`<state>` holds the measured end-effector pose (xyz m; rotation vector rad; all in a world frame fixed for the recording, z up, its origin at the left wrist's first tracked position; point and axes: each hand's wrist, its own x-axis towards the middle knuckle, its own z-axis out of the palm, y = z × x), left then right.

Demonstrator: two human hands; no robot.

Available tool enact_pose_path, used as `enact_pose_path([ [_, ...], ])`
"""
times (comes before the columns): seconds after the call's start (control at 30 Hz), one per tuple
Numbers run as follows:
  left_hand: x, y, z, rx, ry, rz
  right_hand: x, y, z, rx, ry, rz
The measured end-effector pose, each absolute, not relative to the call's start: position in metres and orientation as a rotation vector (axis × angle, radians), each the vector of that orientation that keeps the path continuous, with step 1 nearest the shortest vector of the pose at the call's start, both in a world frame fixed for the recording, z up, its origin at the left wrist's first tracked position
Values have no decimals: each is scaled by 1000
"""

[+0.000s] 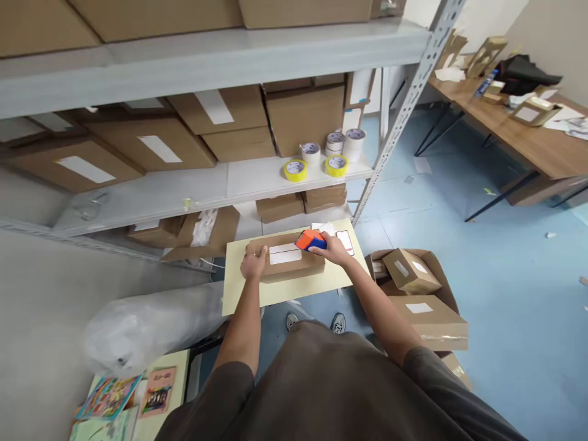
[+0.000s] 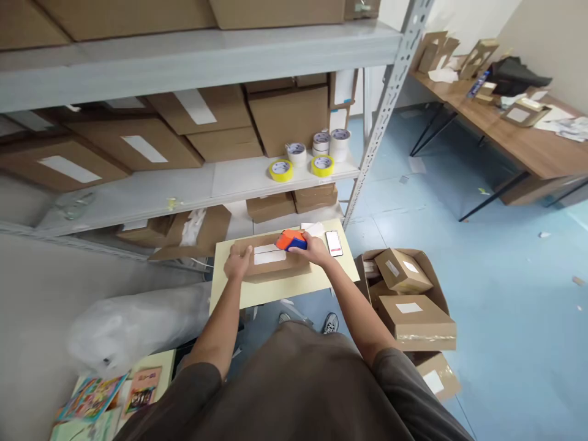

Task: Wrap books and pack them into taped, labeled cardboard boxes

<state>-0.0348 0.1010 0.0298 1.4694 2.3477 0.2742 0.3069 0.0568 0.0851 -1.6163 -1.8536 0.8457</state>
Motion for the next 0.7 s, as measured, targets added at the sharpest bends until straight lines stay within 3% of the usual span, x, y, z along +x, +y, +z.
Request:
enact_pose_path([
  [0.13,-38,94,30,1440,2298,331,248,84,107,-1463,-2025,1018],
  [0.3,-42,91,27,1434,2215,389,228,100,99,-1488,-2105,1212],
  [0.7,-60,83,42,1338,1997,924,232,104,80,-1521,-2139,1228],
])
